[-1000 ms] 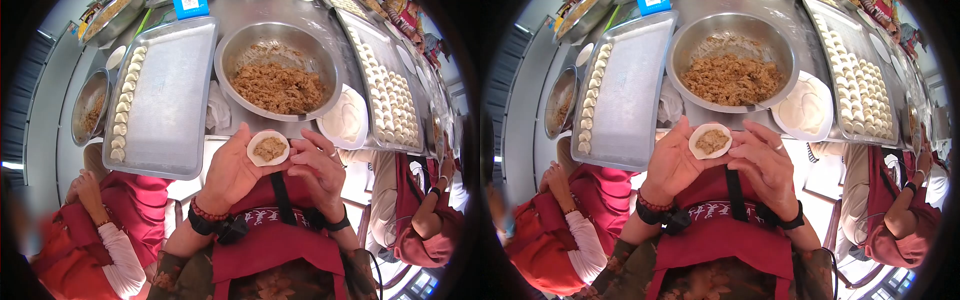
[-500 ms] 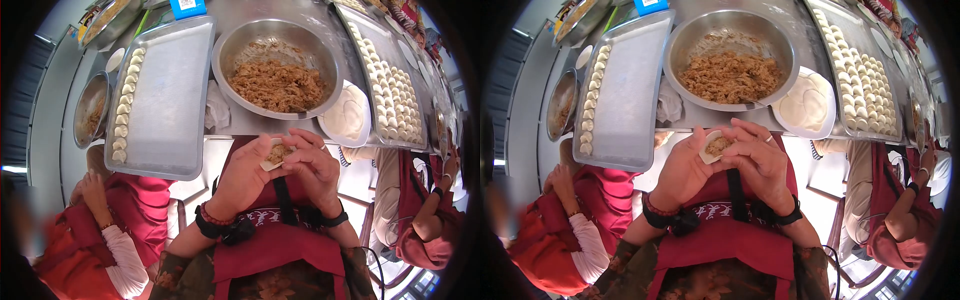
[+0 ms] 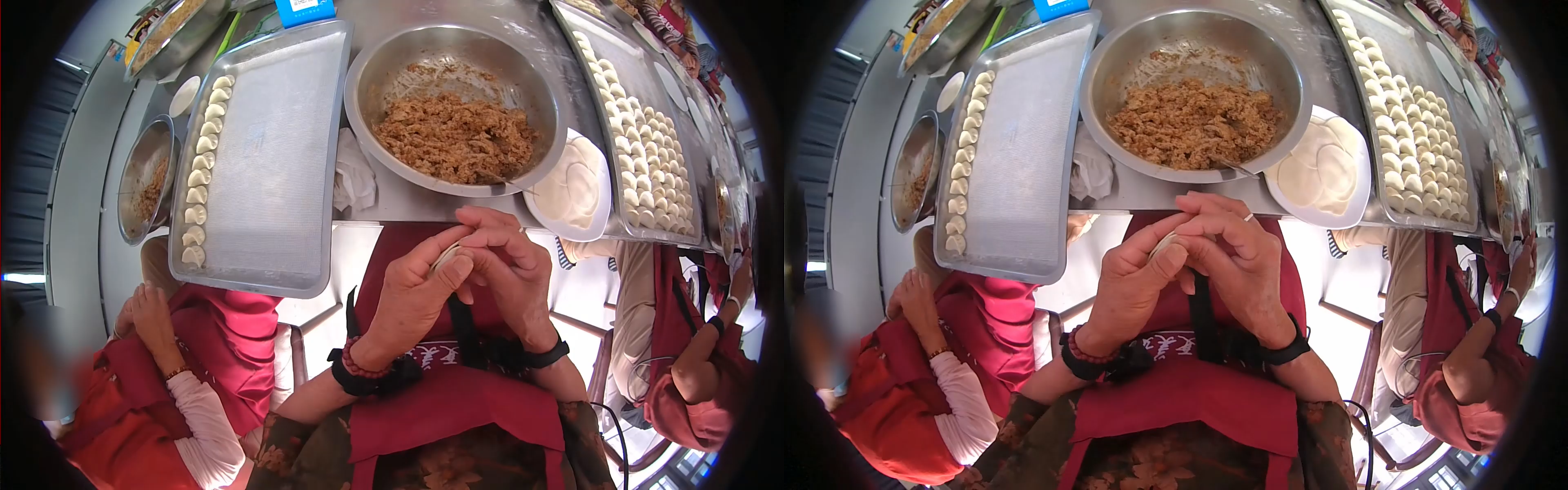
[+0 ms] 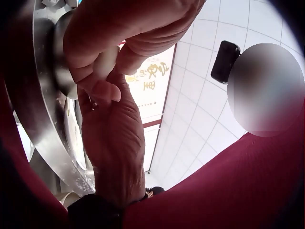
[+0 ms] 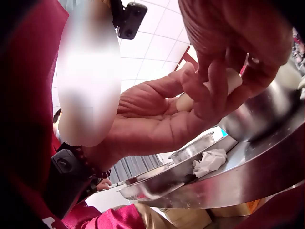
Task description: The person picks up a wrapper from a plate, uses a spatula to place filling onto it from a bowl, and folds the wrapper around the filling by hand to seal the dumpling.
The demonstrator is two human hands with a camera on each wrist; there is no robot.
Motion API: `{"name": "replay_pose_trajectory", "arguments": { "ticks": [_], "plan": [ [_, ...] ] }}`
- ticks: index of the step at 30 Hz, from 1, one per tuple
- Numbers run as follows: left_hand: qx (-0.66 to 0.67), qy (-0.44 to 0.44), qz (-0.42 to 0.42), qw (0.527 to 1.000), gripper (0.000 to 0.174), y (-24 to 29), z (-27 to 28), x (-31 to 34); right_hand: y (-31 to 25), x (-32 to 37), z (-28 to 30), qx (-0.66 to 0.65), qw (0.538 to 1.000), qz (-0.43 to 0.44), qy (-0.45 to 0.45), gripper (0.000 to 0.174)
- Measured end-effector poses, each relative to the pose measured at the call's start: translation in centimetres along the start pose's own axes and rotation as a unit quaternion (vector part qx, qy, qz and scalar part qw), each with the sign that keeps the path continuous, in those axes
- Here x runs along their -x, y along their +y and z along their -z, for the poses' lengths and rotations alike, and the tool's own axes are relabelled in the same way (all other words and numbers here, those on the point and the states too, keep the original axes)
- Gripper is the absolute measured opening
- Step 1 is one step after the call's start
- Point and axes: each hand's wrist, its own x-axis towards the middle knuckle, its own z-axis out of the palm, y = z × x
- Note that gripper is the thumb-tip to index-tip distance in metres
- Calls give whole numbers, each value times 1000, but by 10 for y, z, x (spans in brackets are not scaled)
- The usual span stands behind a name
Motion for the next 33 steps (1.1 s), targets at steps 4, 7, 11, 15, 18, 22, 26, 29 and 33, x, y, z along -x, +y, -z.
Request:
{"name": "replay_pose_trajectory", "arguments": {
  "ticks": [4, 7, 11, 15, 18, 22, 26, 29, 33],
  "plan": [
    [-18, 12, -4, 1000, 37, 0, 1, 0, 5, 0, -1, -11, 1000, -4, -5, 19],
    [-13, 8, -8, 1000, 36, 6, 1, 0, 5, 1, -5, -58, 997, -42, 11, 26],
    [47, 46, -65, 996, 37, -3, 2, 0, -4, 4, -8, -149, 984, -82, 45, 38],
    [75, 45, -120, 989, 38, -6, 2, -2, -1, 5, -5, -265, 949, -172, 2, 38],
    [82, 42, -140, 986, 38, -9, 3, -2, 6, 5, -7, -387, 903, -181, -42, 36],
    [91, 35, -141, 985, 37, -11, 4, -1, 9, 5, -14, -400, 895, -195, -9, 31],
    [93, 30, -154, 983, 37, -14, 3, -3, 7, 5, -17, -406, 902, -144, 7, 23],
    [80, 36, -149, 985, 37, -13, 2, -3, 6, 3, -19, -393, 908, -139, 29, 18],
    [72, 48, -143, 986, 38, -12, 1, -3, 3, 2, -21, -362, 924, -120, 34, 19]
  ]
}}
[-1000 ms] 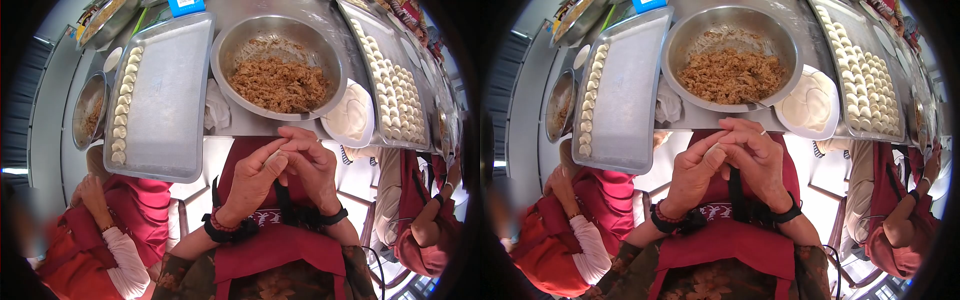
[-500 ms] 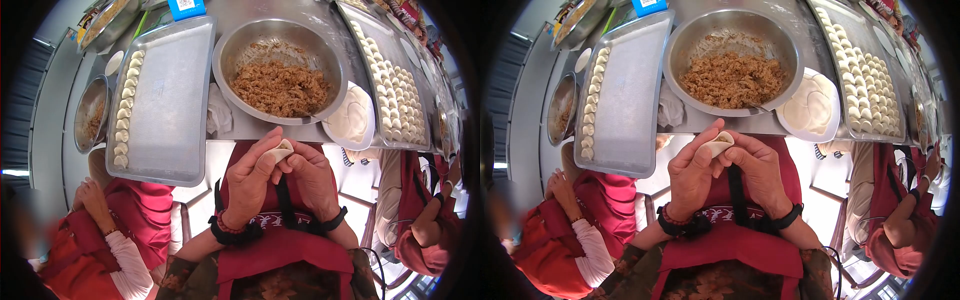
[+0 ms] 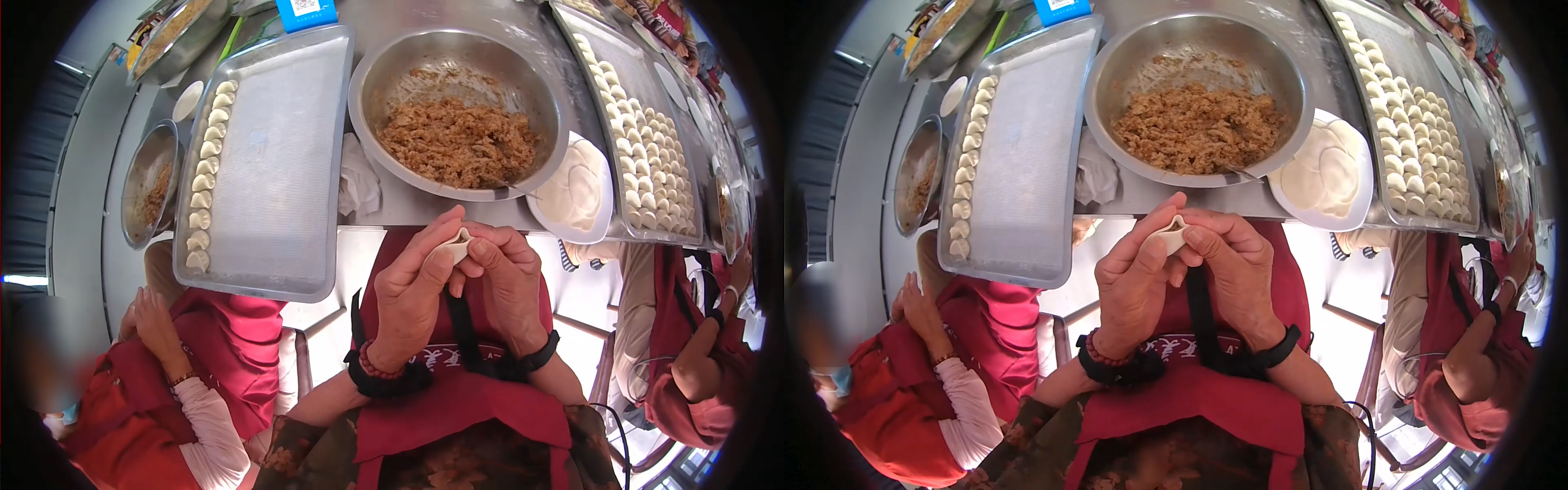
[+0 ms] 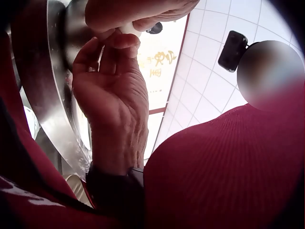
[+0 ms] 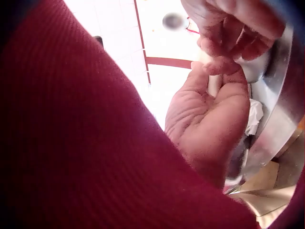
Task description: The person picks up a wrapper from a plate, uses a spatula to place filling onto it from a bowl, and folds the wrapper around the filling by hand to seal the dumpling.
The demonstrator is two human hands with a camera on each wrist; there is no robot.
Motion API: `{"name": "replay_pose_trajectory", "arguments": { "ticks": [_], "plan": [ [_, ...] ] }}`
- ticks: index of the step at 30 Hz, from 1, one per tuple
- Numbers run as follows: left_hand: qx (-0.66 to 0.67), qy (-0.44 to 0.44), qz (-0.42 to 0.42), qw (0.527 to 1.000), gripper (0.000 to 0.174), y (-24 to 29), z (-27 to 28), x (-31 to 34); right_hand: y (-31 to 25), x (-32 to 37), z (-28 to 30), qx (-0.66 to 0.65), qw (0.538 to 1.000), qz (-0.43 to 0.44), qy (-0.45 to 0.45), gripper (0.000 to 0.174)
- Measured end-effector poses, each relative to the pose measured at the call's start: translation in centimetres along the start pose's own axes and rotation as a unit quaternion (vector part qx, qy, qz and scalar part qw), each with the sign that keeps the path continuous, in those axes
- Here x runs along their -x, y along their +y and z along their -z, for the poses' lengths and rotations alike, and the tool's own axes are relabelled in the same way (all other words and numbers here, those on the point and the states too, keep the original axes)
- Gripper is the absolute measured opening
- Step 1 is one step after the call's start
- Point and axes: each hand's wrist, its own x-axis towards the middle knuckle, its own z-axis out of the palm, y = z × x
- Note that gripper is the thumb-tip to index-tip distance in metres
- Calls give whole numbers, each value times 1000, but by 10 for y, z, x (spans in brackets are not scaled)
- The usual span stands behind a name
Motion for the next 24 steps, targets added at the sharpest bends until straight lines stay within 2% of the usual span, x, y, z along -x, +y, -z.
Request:
{"name": "replay_pose_trajectory", "arguments": {
  "ticks": [5, 11, 17, 19, 24],
  "plan": [
    [-21, 3, -2, 1000, 40, 2, 1, 1, 3, -2, 11, -9, 999, 1, -54, 22],
    [-48, -1, -10, 999, 33, 0, -2, 2, 0, -2, 11, 4, 999, 18, -40, 13],
    [-47, 10, 22, 999, 32, 3, -2, 5, 5, -1, 19, 86, 994, 57, -30, 10],
    [-44, -6, 61, 997, 33, 5, -3, 6, 4, -2, 16, 93, 994, 46, -32, 11],
    [-28, 2, 64, 998, 32, 6, -5, 7, -1, 0, 15, 50, 998, 4, -39, 11]
  ]
}}
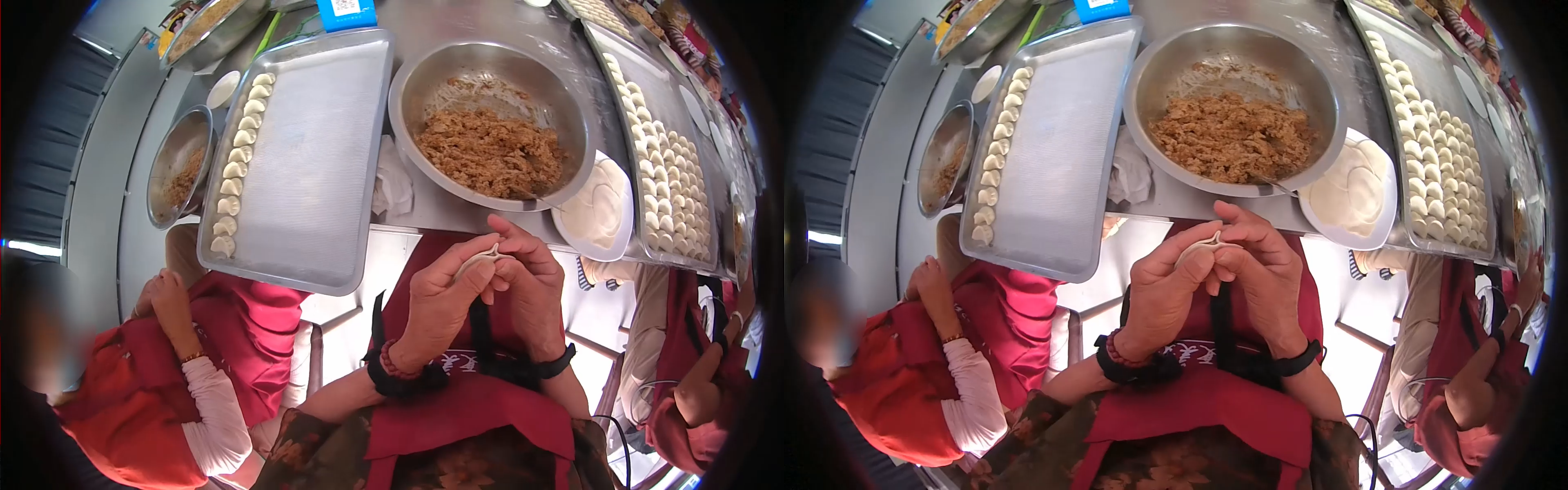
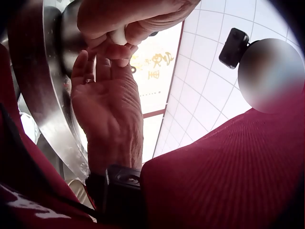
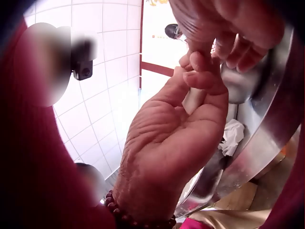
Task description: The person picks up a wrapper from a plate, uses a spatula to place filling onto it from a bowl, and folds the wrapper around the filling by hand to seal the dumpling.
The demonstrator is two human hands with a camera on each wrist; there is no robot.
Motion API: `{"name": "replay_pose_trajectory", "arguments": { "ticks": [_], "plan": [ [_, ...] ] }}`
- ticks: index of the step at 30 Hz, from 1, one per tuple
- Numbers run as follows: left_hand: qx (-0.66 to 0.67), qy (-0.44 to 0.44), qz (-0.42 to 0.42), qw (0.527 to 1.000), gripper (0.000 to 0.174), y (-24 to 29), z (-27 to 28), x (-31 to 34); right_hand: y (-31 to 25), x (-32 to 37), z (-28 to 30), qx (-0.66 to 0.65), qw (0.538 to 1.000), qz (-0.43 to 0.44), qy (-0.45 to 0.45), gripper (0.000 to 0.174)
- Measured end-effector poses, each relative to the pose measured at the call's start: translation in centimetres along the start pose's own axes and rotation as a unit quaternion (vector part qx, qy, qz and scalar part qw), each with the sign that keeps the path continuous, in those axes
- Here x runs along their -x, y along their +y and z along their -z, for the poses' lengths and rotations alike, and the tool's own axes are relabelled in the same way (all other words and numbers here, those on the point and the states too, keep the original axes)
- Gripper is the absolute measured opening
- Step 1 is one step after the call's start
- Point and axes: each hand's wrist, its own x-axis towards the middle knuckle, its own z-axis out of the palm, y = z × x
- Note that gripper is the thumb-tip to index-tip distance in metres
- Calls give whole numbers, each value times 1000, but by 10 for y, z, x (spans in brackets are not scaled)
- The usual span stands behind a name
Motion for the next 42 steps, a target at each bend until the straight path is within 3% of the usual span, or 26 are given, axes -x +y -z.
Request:
{"name": "replay_pose_trajectory", "arguments": {
  "ticks": [5, 15, 19, 22, 26, 34, 38, 42],
  "plan": [
    [-27, -11, 21, 999, 33, 1, -1, -1, -2, 1, 4, 53, 998, 13, 11, 11],
    [-36, -44, 48, 997, 49, 1, 0, -1, -16, 4, 13, 41, 995, -85, -25, 19],
    [-47, -74, 31, 996, 49, -4, 5, -1, -7, 7, 17, 23, 999, -24, -30, 11],
    [-36, -69, 22, 997, 46, -7, 6, 0, -4, 8, 16, 36, 999, -26, 14, 10],
    [-52, -63, 20, 996, 42, -6, 5, 0, -12, 9, 12, 72, 997, -41, -1, 8],
    [-112, -130, 87, 981, 45, 4, 16, -5, -8, 6, 24, 166, 985, 9, -50, 8],
    [-75, -125, 100, 984, 55, 4, 13, -7, -21, 5, 14, 96, 991, -76, -59, 10],
    [-57, -154, 125, 978, 59, 8, 13, -12, -16, 4, 26, 107, 988, -61, -98, 12]
  ]
}}
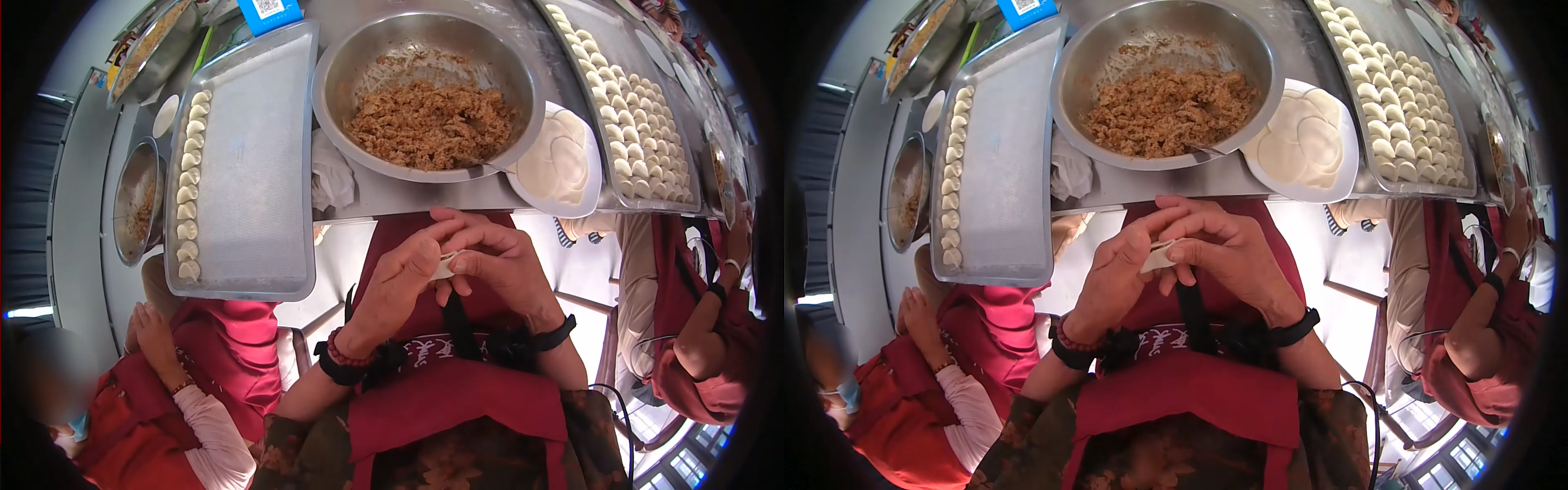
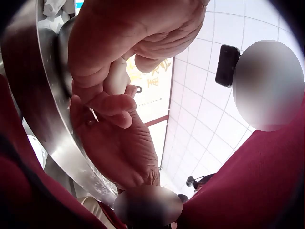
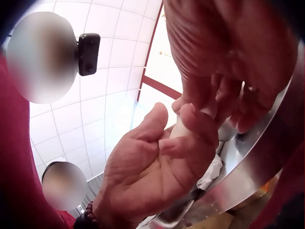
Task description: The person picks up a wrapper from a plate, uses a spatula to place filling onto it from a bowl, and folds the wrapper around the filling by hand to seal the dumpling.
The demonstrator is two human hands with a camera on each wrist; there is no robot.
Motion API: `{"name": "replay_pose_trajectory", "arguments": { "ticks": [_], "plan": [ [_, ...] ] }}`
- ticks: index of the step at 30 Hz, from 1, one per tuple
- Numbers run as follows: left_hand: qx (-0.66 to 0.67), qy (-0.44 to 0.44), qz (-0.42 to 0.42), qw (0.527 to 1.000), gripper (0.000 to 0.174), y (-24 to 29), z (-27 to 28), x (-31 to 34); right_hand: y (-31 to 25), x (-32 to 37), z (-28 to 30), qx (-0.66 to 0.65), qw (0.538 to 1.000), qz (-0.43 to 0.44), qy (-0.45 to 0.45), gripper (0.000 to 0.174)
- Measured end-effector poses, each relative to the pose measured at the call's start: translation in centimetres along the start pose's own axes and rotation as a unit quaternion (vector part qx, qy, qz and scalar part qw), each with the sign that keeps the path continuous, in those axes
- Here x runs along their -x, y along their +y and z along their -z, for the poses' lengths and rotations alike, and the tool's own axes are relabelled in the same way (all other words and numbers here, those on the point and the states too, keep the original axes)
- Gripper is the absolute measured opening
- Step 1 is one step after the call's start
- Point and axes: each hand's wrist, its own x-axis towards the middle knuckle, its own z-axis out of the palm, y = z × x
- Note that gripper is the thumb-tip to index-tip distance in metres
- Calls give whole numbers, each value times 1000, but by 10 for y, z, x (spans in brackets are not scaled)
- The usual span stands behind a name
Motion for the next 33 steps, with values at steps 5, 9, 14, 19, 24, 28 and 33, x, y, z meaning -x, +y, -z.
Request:
{"name": "replay_pose_trajectory", "arguments": {
  "ticks": [5, 9, 14, 19, 24, 28, 33],
  "plan": [
    [182, 35, 31, 982, 61, -7, -1, -1, 9, 0, -3, 47, 996, 40, 57, 10],
    [240, 47, 39, 969, 63, 2, -1, 1, 8, -1, -6, 105, 991, 37, 80, 10],
    [204, 30, 69, 976, 64, 4, 9, 4, 14, -3, -2, 173, 982, 63, 36, 13],
    [172, 8, 109, 979, 65, 9, 14, 4, 6, -4, -9, 141, 989, -3, 40, 19],
    [128, -1, 115, 985, 65, 13, 16, 4, 8, -3, -6, 158, 987, -11, 16, 20],
    [109, -1, 130, 986, 65, 16, 15, 2, 16, -1, -4, 126, 992, -8, 18, 17],
    [257, 33, 119, 959, 68, -2, 12, 3, 20, -1, -11, 119, 990, 59, 43, 12]
  ]
}}
